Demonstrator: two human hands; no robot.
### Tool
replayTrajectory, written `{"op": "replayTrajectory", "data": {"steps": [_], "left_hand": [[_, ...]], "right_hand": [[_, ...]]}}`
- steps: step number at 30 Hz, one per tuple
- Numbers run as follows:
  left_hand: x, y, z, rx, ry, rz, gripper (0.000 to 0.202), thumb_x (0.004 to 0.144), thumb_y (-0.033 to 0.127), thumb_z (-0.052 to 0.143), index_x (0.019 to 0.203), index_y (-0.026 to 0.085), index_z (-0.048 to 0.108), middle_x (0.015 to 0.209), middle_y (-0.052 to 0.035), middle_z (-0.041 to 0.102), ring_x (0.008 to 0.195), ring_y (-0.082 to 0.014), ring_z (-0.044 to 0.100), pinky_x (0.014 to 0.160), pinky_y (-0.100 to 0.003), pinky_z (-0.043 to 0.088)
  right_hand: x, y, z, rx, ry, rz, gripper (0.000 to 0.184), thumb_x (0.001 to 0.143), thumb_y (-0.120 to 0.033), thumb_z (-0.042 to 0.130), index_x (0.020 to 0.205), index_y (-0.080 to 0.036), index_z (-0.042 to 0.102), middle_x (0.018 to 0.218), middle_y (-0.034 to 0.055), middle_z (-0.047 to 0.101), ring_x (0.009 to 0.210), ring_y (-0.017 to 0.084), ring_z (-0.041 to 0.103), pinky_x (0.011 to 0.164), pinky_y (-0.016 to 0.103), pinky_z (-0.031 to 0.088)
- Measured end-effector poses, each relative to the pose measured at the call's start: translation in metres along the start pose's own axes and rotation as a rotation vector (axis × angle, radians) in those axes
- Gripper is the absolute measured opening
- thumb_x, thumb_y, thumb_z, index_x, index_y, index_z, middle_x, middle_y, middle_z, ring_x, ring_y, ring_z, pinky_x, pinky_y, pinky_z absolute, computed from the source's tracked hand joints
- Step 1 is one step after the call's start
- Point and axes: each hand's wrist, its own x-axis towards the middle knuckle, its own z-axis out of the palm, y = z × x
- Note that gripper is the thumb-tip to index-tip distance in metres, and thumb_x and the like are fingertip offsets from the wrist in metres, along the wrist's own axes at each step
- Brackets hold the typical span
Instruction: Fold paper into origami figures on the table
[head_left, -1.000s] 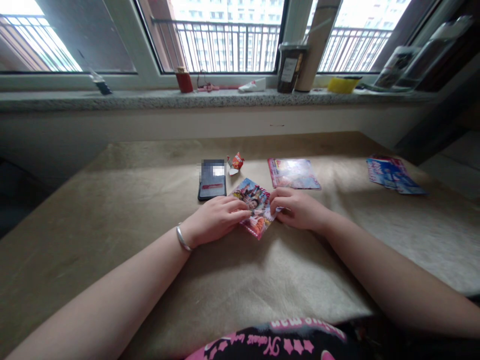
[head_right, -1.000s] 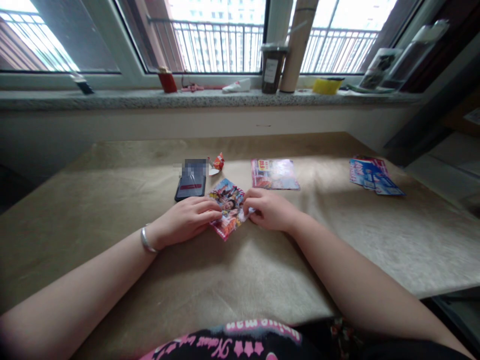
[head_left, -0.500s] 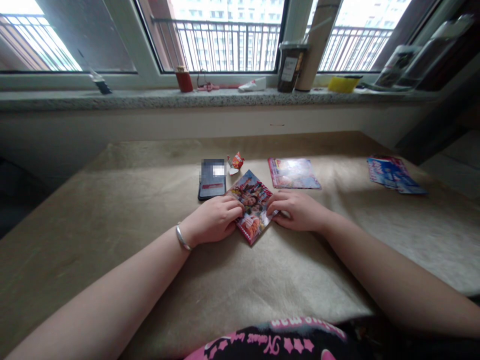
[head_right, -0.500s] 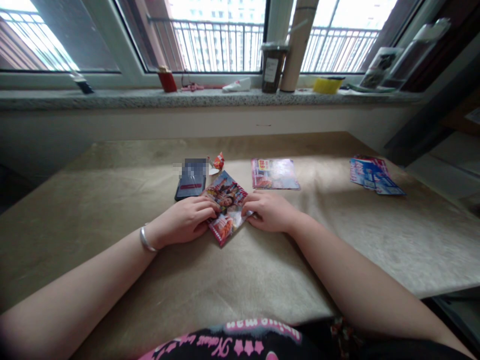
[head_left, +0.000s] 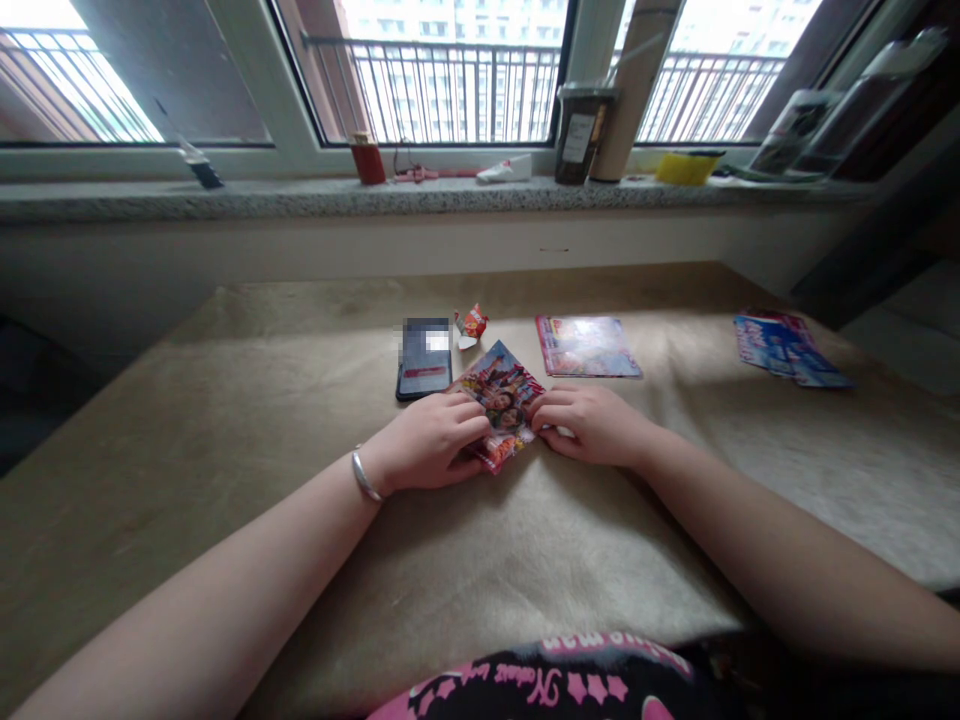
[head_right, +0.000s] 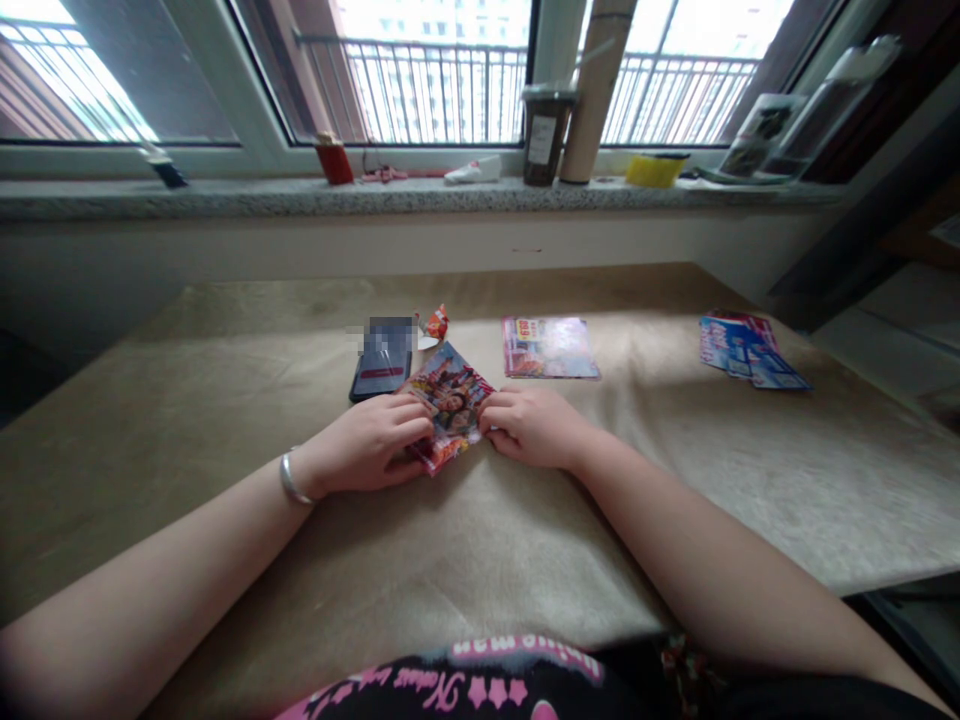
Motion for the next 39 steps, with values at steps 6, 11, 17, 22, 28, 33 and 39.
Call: {"op": "replayTrajectory", "data": {"steps": [6,11,17,22,28,33,39], "left_hand": [[0.001,0.003,-0.001,-0.009,0.004,-0.01,0.023,0.087,0.032,0.046,0.072,0.017,0.055,0.078,-0.0056,0.057,0.075,-0.0166,0.051,0.073,-0.031,0.045],[0.001,0.003,0.0,-0.02,-0.01,-0.05,0.032,0.09,0.038,0.045,0.069,0.017,0.056,0.073,-0.0043,0.056,0.072,-0.0158,0.051,0.068,-0.029,0.043],[0.002,0.002,0.005,-0.152,0.029,-0.153,0.032,0.093,0.027,0.04,0.068,0.016,0.056,0.072,-0.0035,0.058,0.073,-0.0142,0.053,0.071,-0.027,0.042],[0.005,0.004,0.007,-0.217,0.083,-0.299,0.025,0.09,0.023,0.043,0.068,0.016,0.054,0.071,-0.0027,0.056,0.073,-0.0144,0.051,0.069,-0.026,0.042],[0.005,0.0,0.012,-0.162,0.058,-0.39,0.02,0.087,0.023,0.046,0.071,0.015,0.056,0.08,-0.0044,0.057,0.082,-0.0163,0.051,0.078,-0.031,0.044],[0.002,-0.001,0.015,-0.059,0.081,-0.37,0.016,0.086,0.021,0.049,0.073,0.014,0.057,0.085,-0.0061,0.057,0.084,-0.017,0.052,0.08,-0.033,0.046],[0.002,-0.001,0.017,0.04,0.109,-0.37,0.02,0.086,0.019,0.046,0.07,0.013,0.055,0.081,-0.007,0.056,0.076,-0.0158,0.053,0.074,-0.031,0.048]], "right_hand": [[0.0,-0.001,0.002,0.026,0.013,-0.018,0.02,0.083,-0.016,0.046,0.088,-0.021,0.065,0.1,0.0045,0.067,0.087,0.016,0.061,0.075,0.029,0.048],[0.002,-0.002,0.001,0.038,0.01,-0.039,0.021,0.086,-0.017,0.045,0.087,-0.02,0.065,0.094,0.0046,0.068,0.085,0.016,0.061,0.075,0.029,0.048],[0.003,-0.004,0.001,0.092,-0.004,-0.026,0.016,0.079,-0.013,0.05,0.082,-0.021,0.064,0.093,0.003,0.068,0.086,0.016,0.06,0.077,0.029,0.047],[0.003,-0.004,0.002,0.112,0.014,0.022,0.016,0.076,-0.011,0.051,0.083,-0.02,0.063,0.088,0.0036,0.068,0.083,0.016,0.06,0.075,0.027,0.047],[0.004,0.0,0.006,0.129,0.058,0.057,0.012,0.079,-0.015,0.051,0.085,-0.019,0.061,0.083,0.0043,0.066,0.078,0.015,0.058,0.07,0.026,0.045],[0.004,-0.001,0.008,0.141,0.067,0.138,0.016,0.081,-0.017,0.052,0.095,-0.017,0.059,0.083,0.0039,0.065,0.069,0.012,0.057,0.065,0.024,0.043],[0.004,0.001,0.011,0.13,0.065,0.054,0.02,0.083,-0.013,0.049,0.096,-0.019,0.062,0.094,0.0062,0.067,0.086,0.016,0.059,0.074,0.028,0.046]]}}
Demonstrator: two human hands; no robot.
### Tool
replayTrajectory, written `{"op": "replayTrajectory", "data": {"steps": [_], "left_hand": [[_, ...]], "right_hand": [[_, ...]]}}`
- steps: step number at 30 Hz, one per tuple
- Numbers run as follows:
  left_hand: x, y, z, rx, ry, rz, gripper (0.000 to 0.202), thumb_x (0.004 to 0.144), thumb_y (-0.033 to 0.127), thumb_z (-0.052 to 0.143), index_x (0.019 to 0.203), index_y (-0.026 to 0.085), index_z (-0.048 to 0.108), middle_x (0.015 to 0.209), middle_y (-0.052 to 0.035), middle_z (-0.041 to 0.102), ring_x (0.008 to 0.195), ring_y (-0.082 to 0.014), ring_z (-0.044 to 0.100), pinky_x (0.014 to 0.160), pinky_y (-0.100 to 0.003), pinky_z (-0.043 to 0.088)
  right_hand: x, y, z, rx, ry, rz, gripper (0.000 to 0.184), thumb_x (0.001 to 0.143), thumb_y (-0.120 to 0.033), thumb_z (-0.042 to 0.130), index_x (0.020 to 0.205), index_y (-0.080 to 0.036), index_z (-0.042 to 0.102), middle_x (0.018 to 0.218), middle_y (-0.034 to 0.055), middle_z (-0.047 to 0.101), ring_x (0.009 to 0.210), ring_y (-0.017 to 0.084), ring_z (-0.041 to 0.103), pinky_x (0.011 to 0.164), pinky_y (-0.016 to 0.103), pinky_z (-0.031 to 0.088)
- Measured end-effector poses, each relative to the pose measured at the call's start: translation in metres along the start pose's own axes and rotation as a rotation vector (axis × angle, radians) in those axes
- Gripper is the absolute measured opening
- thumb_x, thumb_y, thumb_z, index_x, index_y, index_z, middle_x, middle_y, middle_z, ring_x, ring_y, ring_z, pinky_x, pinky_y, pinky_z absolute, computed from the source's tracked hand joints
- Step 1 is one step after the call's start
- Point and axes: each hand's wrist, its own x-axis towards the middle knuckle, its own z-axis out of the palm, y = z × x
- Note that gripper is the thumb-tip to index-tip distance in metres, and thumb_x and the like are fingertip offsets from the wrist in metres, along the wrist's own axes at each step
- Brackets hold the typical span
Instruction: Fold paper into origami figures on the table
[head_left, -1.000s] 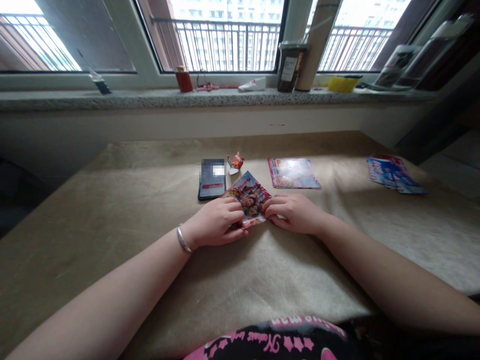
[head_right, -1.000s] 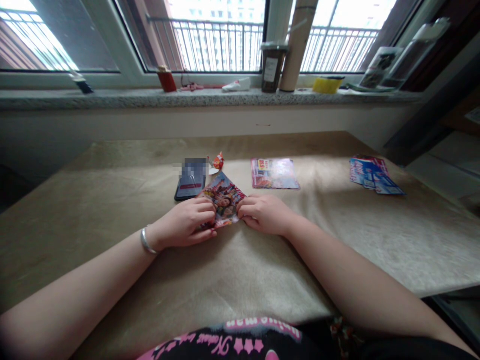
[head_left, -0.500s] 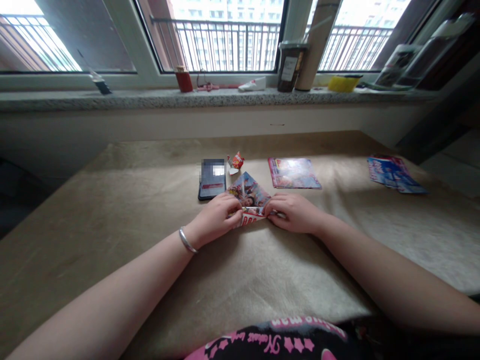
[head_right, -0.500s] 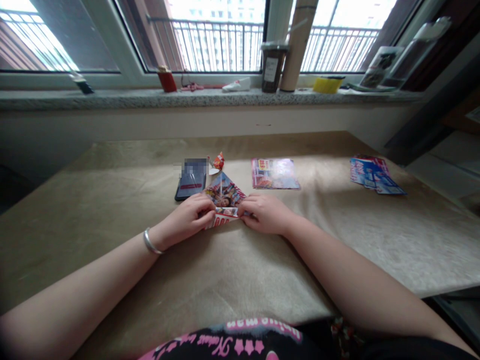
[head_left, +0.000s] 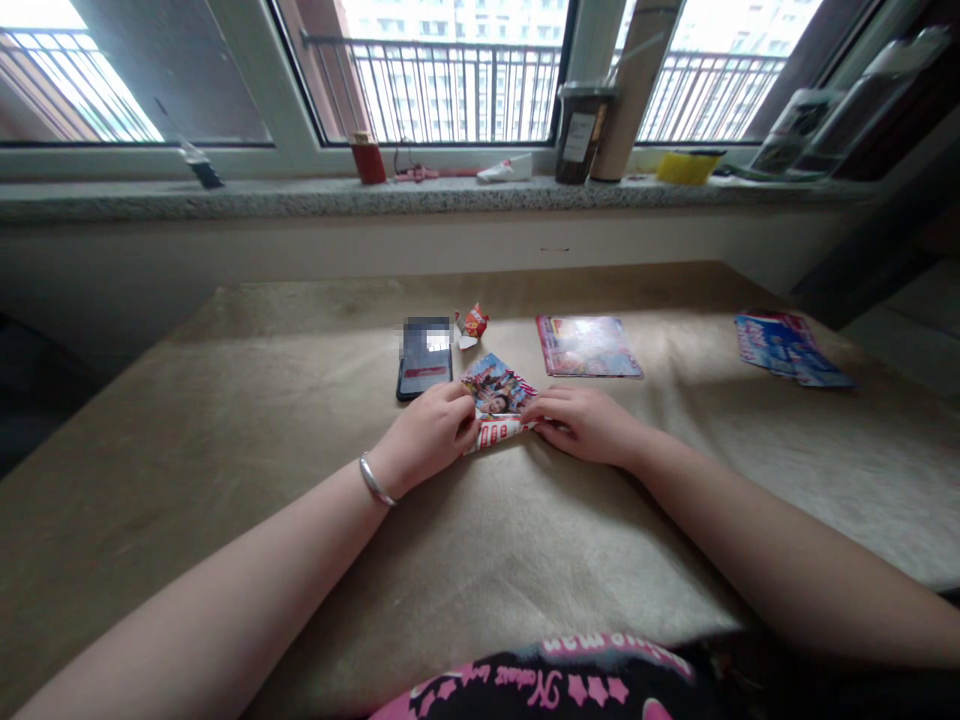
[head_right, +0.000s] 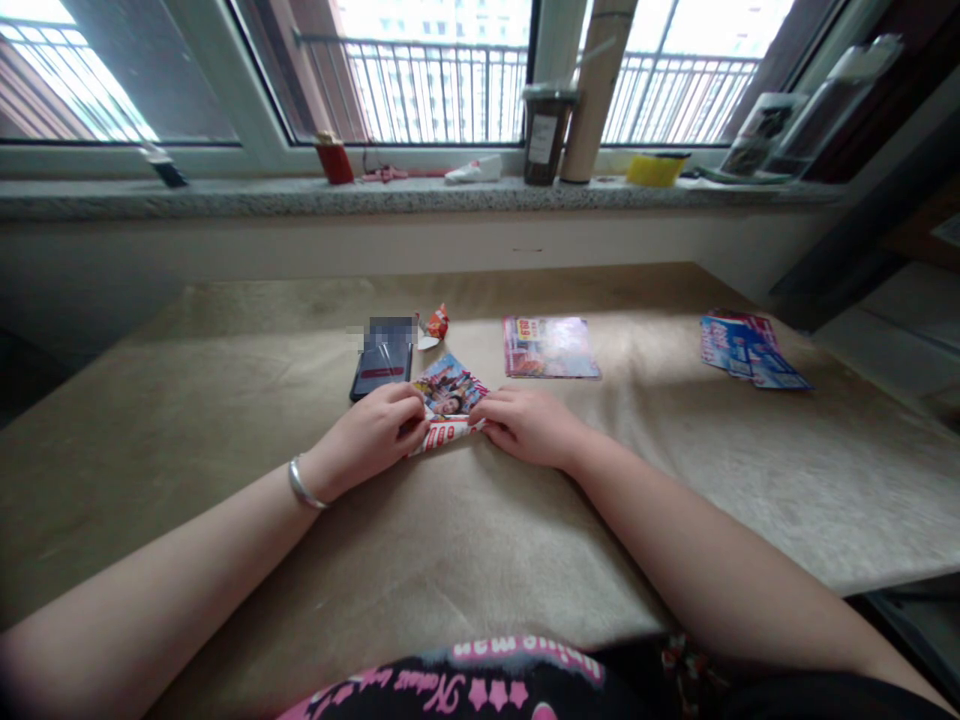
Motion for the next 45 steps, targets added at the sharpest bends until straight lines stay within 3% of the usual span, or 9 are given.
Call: {"op": "replayTrajectory", "data": {"steps": [13,31,37,45], "left_hand": [[0.001,0.002,0.0,0.112,-0.007,-0.048,0.018,0.086,0.018,0.048,0.071,0.012,0.057,0.086,-0.0085,0.059,0.077,-0.0165,0.056,0.073,-0.029,0.049],[0.0,0.006,-0.004,0.215,-0.059,-0.162,0.02,0.088,0.027,0.048,0.076,0.014,0.059,0.09,-0.0079,0.06,0.081,-0.0189,0.054,0.074,-0.031,0.048],[-0.001,0.005,-0.003,0.2,-0.036,-0.155,0.013,0.086,0.024,0.051,0.087,0.015,0.059,0.092,-0.0071,0.06,0.084,-0.0191,0.055,0.073,-0.029,0.048],[-0.001,0.003,-0.007,0.12,-0.057,-0.08,0.016,0.087,0.022,0.051,0.081,0.016,0.064,0.09,-0.0067,0.061,0.082,-0.0177,0.054,0.071,-0.028,0.047]], "right_hand": [[0.002,0.001,0.004,-0.124,0.016,-0.08,0.027,0.089,-0.017,0.045,0.101,-0.02,0.068,0.1,0.0066,0.068,0.086,0.017,0.057,0.077,0.031,0.048],[0.002,0.0,0.009,-0.22,0.02,-0.024,0.03,0.089,-0.017,0.046,0.108,-0.024,0.068,0.1,0.0072,0.066,0.087,0.018,0.053,0.076,0.031,0.045],[0.003,-0.006,0.009,-0.259,0.019,-0.045,0.032,0.088,-0.017,0.046,0.113,-0.025,0.065,0.1,0.0068,0.065,0.086,0.018,0.051,0.078,0.033,0.044],[0.005,-0.006,0.013,-0.265,0.005,-0.065,0.035,0.09,-0.016,0.044,0.118,-0.027,0.062,0.101,0.0059,0.064,0.086,0.018,0.05,0.078,0.032,0.043]]}}
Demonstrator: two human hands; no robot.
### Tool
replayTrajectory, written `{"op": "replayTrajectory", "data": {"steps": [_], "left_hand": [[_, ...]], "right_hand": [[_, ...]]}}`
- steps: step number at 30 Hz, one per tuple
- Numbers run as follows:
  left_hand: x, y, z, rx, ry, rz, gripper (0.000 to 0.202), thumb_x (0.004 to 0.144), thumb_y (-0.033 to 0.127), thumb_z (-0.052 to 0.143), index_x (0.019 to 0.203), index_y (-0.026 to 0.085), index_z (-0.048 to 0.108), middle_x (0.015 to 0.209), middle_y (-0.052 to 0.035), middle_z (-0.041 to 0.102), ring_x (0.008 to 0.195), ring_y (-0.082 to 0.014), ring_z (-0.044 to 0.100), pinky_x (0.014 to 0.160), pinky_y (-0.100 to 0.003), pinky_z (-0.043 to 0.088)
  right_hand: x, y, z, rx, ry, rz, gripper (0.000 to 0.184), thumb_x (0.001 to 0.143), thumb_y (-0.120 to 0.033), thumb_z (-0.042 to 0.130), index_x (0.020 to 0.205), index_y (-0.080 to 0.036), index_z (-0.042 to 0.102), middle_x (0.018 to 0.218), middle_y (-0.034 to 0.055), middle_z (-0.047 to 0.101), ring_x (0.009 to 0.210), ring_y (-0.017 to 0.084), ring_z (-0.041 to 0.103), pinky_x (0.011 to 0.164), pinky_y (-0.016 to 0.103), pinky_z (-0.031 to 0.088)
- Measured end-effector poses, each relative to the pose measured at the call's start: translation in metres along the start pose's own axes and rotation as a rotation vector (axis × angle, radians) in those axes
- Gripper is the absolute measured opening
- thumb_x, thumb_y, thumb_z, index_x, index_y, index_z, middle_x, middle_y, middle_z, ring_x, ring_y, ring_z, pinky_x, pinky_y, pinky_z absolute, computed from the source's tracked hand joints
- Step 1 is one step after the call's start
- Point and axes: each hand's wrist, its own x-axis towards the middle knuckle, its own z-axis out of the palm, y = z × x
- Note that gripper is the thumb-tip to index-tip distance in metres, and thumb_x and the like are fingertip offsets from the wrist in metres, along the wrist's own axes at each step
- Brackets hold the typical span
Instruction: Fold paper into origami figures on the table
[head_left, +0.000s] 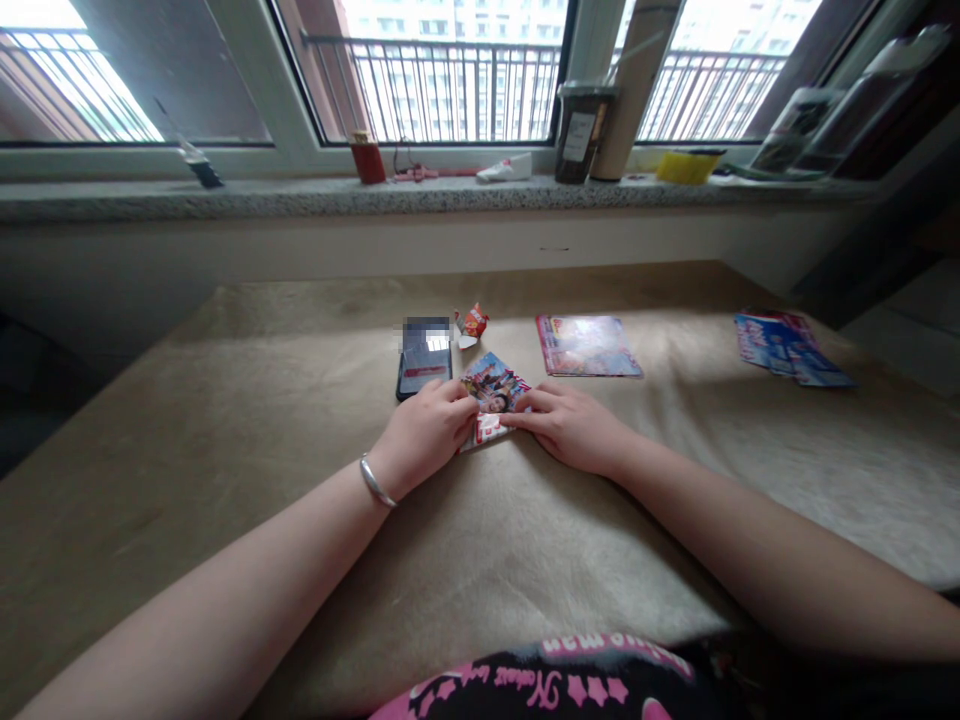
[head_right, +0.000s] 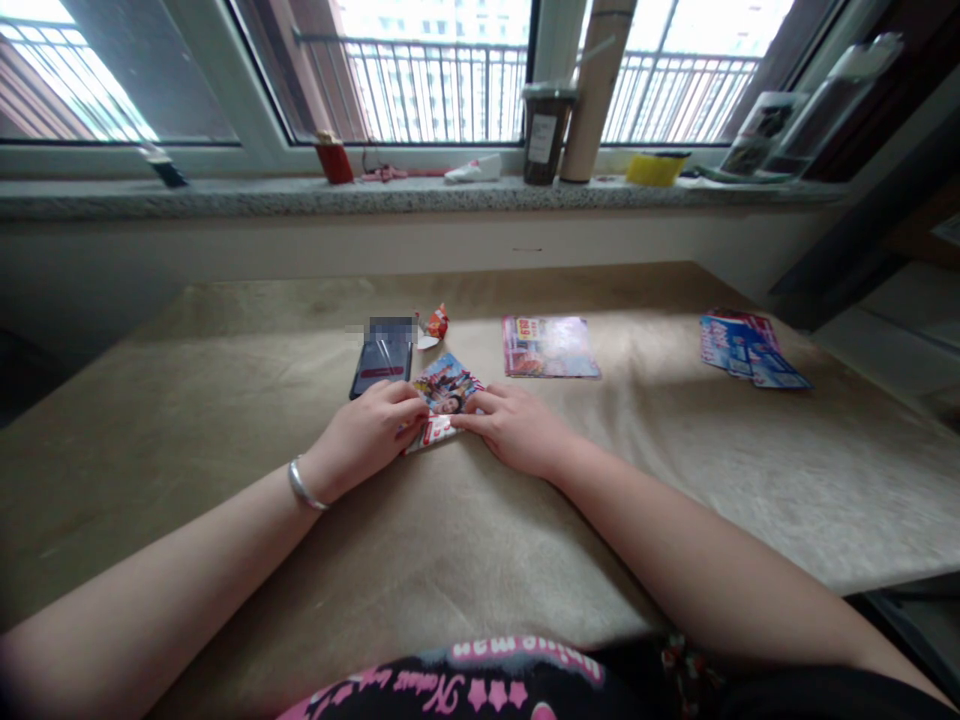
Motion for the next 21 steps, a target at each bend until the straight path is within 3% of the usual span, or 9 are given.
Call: {"op": "replayTrajectory", "data": {"steps": [6,12,15,21], "left_hand": [[-0.004,0.001,-0.01,-0.044,-0.05,0.051,0.022,0.089,0.023,0.049,0.078,0.016,0.067,0.084,-0.0063,0.061,0.08,-0.0166,0.056,0.077,-0.03,0.048],[-0.012,0.032,-0.012,0.102,-0.053,0.05,0.019,0.09,0.023,0.046,0.095,0.014,0.062,0.095,-0.0104,0.058,0.093,-0.0216,0.055,0.079,-0.033,0.05],[-0.016,0.042,-0.007,0.189,-0.066,0.08,0.017,0.089,0.019,0.045,0.096,0.013,0.06,0.094,-0.0109,0.06,0.09,-0.0231,0.056,0.073,-0.033,0.051],[-0.022,0.04,-0.004,0.23,-0.081,0.039,0.02,0.089,0.014,0.045,0.102,0.014,0.059,0.092,-0.0099,0.062,0.082,-0.0205,0.059,0.066,-0.029,0.051]], "right_hand": [[0.002,-0.004,-0.002,0.008,0.003,0.013,0.034,0.089,-0.015,0.045,0.114,-0.027,0.064,0.1,0.0061,0.064,0.084,0.017,0.05,0.075,0.031,0.043],[0.001,-0.004,-0.003,-0.012,0.021,-0.006,0.033,0.089,-0.016,0.046,0.114,-0.027,0.064,0.099,0.0062,0.064,0.084,0.017,0.05,0.074,0.031,0.043],[0.0,-0.003,-0.004,-0.019,0.015,-0.004,0.033,0.089,-0.016,0.046,0.115,-0.028,0.064,0.098,0.0059,0.065,0.082,0.017,0.051,0.073,0.03,0.044],[-0.001,-0.001,-0.004,-0.005,0.0,0.026,0.029,0.086,-0.014,0.048,0.107,-0.021,0.067,0.098,0.0065,0.066,0.084,0.018,0.054,0.074,0.03,0.046]]}}
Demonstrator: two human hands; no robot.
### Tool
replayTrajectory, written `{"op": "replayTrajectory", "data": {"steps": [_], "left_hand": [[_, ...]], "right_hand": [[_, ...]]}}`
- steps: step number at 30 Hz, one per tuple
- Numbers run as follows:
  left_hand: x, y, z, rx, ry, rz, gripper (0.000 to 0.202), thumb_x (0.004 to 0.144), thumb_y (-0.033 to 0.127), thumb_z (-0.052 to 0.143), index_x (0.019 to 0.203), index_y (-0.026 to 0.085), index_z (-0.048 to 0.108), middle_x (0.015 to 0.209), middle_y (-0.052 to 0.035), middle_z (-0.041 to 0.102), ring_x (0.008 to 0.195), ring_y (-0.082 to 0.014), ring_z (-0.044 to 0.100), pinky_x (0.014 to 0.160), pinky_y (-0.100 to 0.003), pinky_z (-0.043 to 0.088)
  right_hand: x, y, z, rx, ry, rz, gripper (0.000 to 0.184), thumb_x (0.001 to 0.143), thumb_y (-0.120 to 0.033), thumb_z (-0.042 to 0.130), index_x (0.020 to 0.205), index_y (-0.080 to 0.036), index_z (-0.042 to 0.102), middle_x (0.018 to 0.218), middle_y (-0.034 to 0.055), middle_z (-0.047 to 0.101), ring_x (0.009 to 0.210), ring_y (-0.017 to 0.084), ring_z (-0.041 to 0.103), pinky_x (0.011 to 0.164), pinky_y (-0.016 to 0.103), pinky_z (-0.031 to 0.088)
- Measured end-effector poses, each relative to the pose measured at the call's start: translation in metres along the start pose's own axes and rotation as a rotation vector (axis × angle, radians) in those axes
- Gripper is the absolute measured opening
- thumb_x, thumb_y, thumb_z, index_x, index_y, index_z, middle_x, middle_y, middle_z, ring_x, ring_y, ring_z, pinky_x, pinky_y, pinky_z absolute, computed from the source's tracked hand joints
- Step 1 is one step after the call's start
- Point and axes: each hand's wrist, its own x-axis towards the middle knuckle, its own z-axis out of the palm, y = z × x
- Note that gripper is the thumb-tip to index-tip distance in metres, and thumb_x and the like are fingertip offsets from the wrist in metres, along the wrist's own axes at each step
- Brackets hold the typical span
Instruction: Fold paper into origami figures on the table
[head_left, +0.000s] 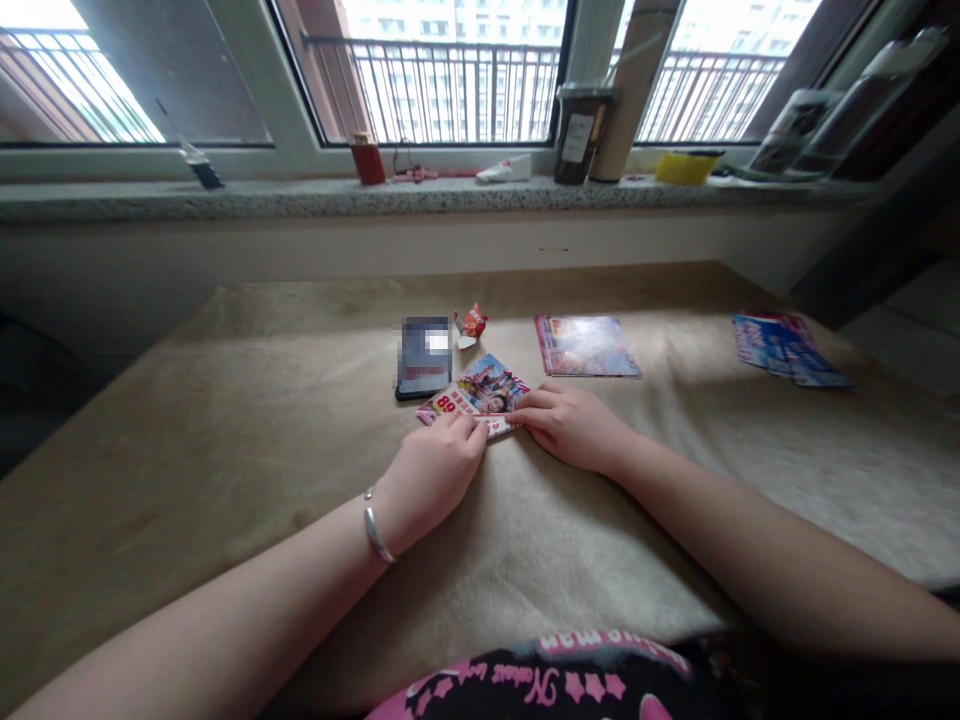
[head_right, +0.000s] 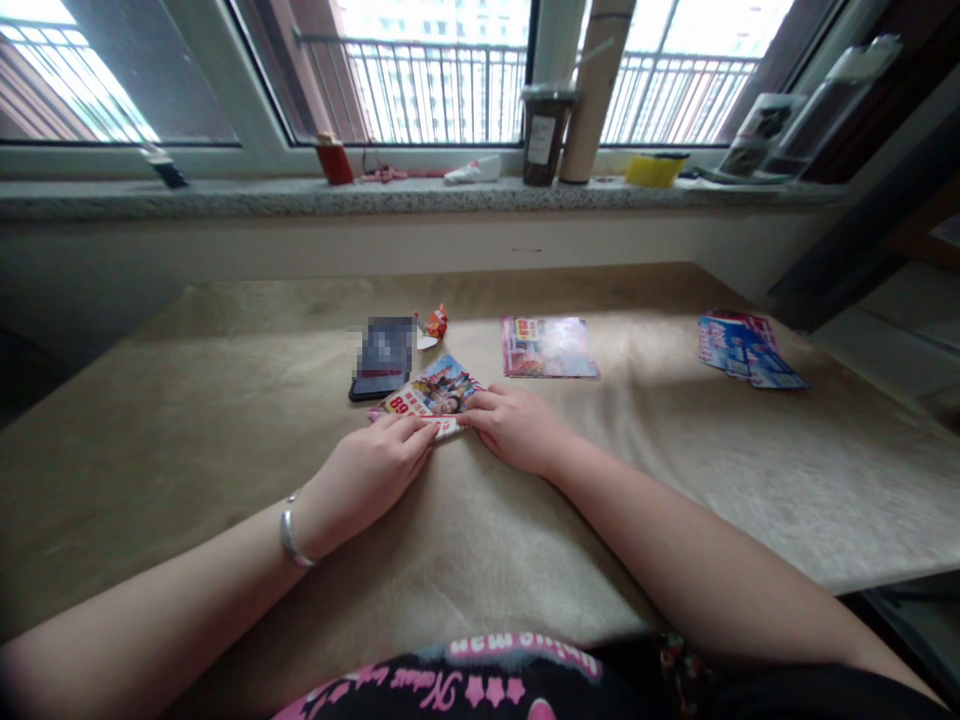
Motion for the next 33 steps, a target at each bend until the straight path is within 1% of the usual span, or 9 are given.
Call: {"op": "replayTrajectory", "data": {"steps": [3,8,12,19,23,28,33], "left_hand": [[0.0,0.003,-0.002,0.004,-0.026,-0.006,0.021,0.087,0.009,0.046,0.103,0.012,0.059,0.094,-0.011,0.063,0.084,-0.0206,0.06,0.067,-0.028,0.052],[0.001,0.009,-0.003,0.036,-0.057,-0.011,0.028,0.086,0.004,0.044,0.11,0.008,0.057,0.099,-0.0141,0.063,0.089,-0.0221,0.062,0.073,-0.031,0.054],[0.001,0.007,-0.001,0.046,-0.054,0.004,0.028,0.086,0.005,0.043,0.11,0.007,0.057,0.1,-0.0142,0.064,0.088,-0.0219,0.063,0.072,-0.031,0.054],[0.003,0.005,-0.002,0.065,-0.011,0.023,0.026,0.086,0.005,0.042,0.106,0.009,0.057,0.096,-0.0129,0.063,0.083,-0.0208,0.062,0.068,-0.03,0.053],[0.005,0.006,-0.001,0.05,-0.032,0.013,0.023,0.086,0.006,0.043,0.104,0.01,0.058,0.092,-0.0112,0.062,0.08,-0.0211,0.061,0.066,-0.03,0.052],[0.006,0.003,0.002,0.044,-0.063,0.018,0.025,0.086,0.007,0.044,0.107,0.01,0.057,0.094,-0.011,0.061,0.083,-0.0224,0.058,0.066,-0.031,0.051],[0.007,0.0,0.007,0.038,-0.04,0.043,0.025,0.088,0.009,0.042,0.108,0.011,0.057,0.095,-0.0107,0.06,0.083,-0.0223,0.056,0.07,-0.033,0.05]], "right_hand": [[-0.001,0.001,0.0,0.005,0.008,0.007,0.027,0.086,-0.014,0.048,0.103,-0.02,0.068,0.096,0.0062,0.067,0.084,0.018,0.055,0.074,0.03,0.047],[-0.002,0.002,0.001,0.011,0.023,0.013,0.028,0.086,-0.015,0.048,0.104,-0.022,0.069,0.096,0.0053,0.067,0.083,0.017,0.056,0.073,0.029,0.047],[-0.002,0.003,0.002,0.003,0.026,0.019,0.029,0.086,-0.016,0.05,0.105,-0.024,0.069,0.095,0.0052,0.067,0.082,0.017,0.056,0.071,0.029,0.047],[-0.002,0.003,0.0,0.0,0.011,0.026,0.029,0.086,-0.016,0.049,0.106,-0.025,0.069,0.095,0.006,0.067,0.083,0.017,0.056,0.071,0.029,0.046],[-0.002,0.004,0.0,-0.019,0.004,0.027,0.03,0.087,-0.017,0.049,0.108,-0.025,0.068,0.095,0.0053,0.067,0.083,0.017,0.056,0.071,0.028,0.046],[-0.003,0.004,0.002,-0.027,0.0,0.034,0.03,0.087,-0.018,0.048,0.108,-0.026,0.068,0.096,0.0046,0.067,0.084,0.017,0.057,0.071,0.028,0.046],[-0.002,0.003,0.002,-0.035,0.005,0.031,0.029,0.087,-0.018,0.049,0.108,-0.026,0.068,0.094,0.0046,0.067,0.082,0.017,0.057,0.069,0.028,0.045]]}}
